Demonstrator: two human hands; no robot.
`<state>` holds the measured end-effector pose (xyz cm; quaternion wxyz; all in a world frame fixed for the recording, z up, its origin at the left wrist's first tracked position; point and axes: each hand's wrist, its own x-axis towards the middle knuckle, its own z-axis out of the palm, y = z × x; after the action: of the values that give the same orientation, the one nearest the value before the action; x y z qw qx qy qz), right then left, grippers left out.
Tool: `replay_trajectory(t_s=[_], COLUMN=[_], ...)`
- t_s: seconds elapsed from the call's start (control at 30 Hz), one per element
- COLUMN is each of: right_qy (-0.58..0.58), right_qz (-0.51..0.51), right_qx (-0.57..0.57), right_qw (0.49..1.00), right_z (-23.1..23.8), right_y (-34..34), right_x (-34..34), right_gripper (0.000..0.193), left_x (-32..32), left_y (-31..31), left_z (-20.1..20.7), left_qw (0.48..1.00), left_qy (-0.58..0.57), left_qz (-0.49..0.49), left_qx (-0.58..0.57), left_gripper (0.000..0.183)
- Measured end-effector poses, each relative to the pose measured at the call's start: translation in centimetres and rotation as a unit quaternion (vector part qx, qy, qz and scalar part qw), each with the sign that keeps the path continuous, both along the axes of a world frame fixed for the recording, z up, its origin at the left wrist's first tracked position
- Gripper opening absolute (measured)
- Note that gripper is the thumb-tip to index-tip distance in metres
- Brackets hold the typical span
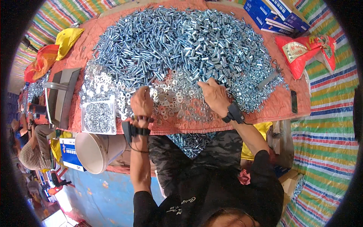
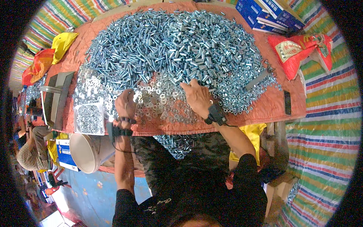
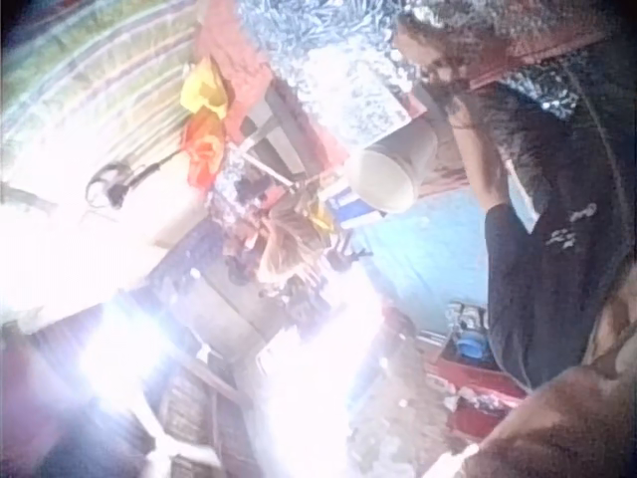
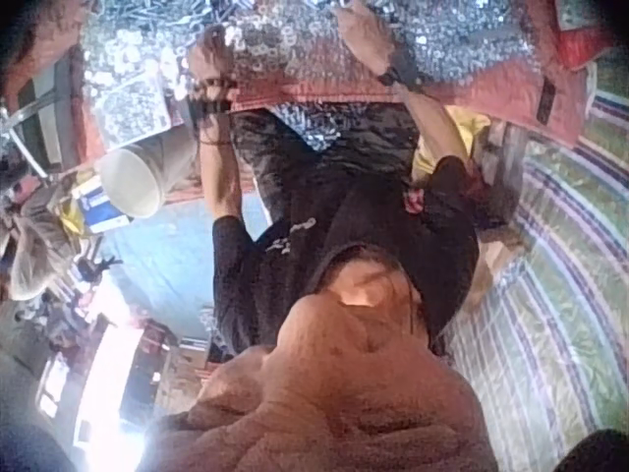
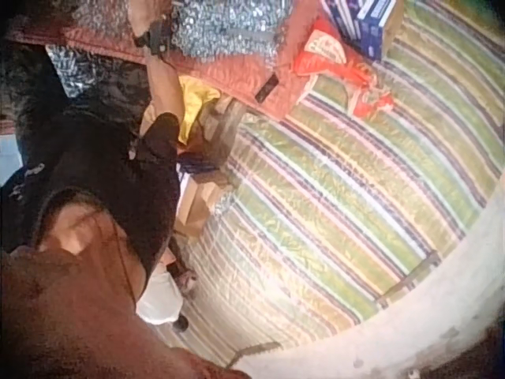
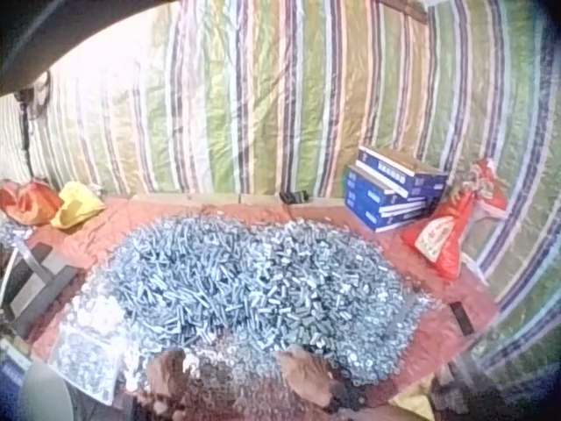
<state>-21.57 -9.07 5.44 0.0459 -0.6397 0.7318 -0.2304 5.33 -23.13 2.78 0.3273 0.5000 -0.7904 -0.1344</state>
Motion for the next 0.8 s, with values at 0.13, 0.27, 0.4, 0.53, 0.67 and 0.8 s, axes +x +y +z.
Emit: replay_trajectory(t_s=[0.13, 0.27, 0.4, 0.53, 0.67, 0.8], right_qy=[0.081, 0.105, 0.110, 0.102, -0.101, -0.234], right_qz=[0.047, 0.064, 0.077, 0.087, 0.103, 0.074], right_qx=[0.002, 0.035, 0.094, -0.040, -0.052, 0.019], right_qw=[0.996, 0.992, 0.987, 0.990, 0.988, 0.969], right_z=[-1.0, -1.2, -0.8, -1.3, -0.2, 1.1], right_y=[-1.4, -2.0, -2.6, -1.7, 0.5, 3.3], right_x=[-1.1, -1.4, -0.9, -1.5, -0.2, 1.9], right_gripper=[0.012, 0.010, 0.010, 0.009, 0.018, 0.023], left_x=[-2.2, -3.8, -2.4, -2.9, -3.0, -4.7], left_y=[-4.1, -5.8, -5.6, -0.8, 6.0, 11.2], left_z=[-0.9, -0.6, -0.4, 1.4, 1.7, 0.5], left_qw=[0.988, 0.978, 0.990, 0.988, 0.824, 0.854], left_qy=[-0.147, -0.205, -0.125, 0.090, 0.409, 0.375], left_qz=[-0.038, -0.046, -0.066, -0.087, -0.150, -0.153], left_qx=[0.007, -0.012, -0.010, 0.090, 0.363, 0.327], left_gripper=[0.021, 0.016, 0.014, 0.015, 0.016, 0.009])
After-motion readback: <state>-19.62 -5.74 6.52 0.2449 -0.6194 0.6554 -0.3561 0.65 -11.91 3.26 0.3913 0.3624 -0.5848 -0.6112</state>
